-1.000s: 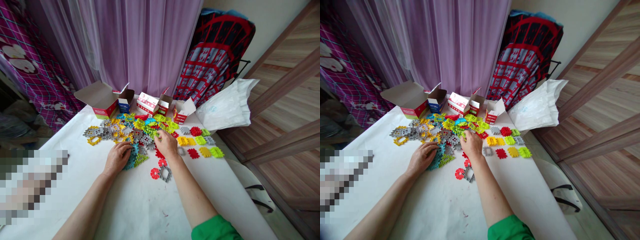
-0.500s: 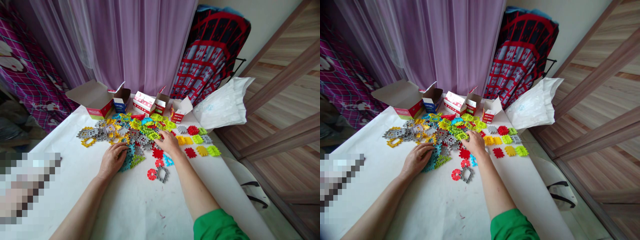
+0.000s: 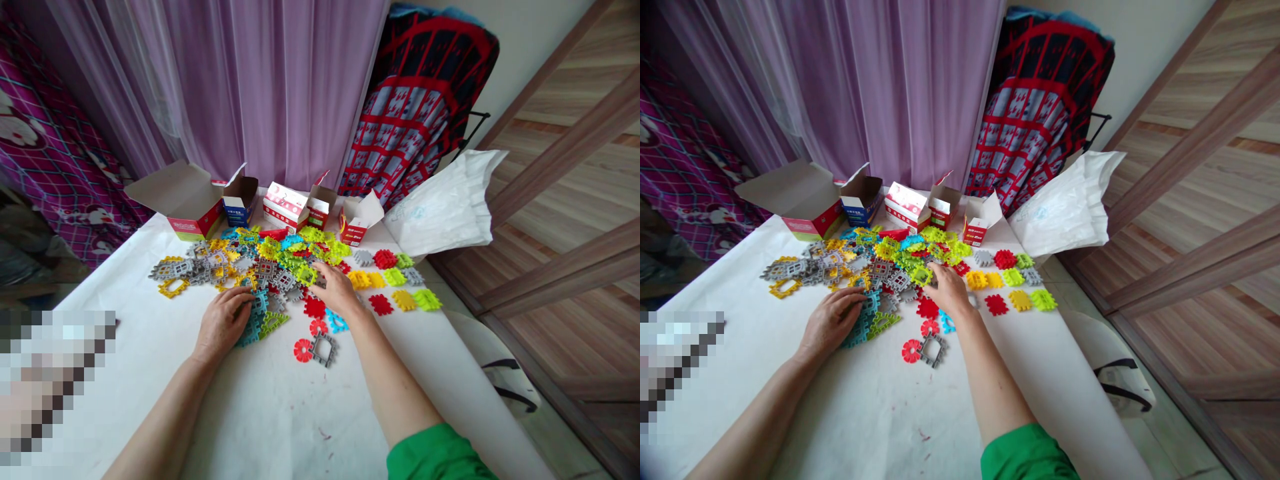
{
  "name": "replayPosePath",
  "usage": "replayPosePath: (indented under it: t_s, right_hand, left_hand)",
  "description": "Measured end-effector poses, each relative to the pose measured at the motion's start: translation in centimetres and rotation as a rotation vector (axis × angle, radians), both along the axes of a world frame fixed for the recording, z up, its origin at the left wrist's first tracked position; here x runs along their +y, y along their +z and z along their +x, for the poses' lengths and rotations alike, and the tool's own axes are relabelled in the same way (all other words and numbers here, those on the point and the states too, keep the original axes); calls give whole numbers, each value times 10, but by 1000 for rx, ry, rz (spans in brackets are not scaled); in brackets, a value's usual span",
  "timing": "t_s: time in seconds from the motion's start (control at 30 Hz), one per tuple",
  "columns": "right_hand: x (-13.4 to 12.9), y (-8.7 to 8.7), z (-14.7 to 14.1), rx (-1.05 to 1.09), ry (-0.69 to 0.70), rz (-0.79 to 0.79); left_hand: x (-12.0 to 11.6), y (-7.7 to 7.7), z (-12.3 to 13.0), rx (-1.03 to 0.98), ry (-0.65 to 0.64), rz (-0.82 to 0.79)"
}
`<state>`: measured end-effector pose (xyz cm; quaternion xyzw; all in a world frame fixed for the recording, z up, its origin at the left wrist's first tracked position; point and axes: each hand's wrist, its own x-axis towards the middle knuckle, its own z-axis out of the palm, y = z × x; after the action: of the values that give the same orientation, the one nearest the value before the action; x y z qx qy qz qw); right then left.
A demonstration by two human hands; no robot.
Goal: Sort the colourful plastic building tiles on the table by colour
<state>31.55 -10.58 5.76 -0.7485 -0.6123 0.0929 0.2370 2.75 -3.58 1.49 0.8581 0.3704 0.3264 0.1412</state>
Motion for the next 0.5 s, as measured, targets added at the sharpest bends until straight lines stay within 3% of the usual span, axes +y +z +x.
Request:
replayPosePath:
  t_s: [0.17,0.23,0.5]
  right_hand:
    - [7,5,12,-54,213,53]
    - [10,6,15,-71,235,64]
    - [-5,9,-7,-41,-125,-40]
  left_hand:
    - [0,0,0,3,10,2]
    - [0,1,0,4,7,3]
    - [-1,0,0,1,8,2]
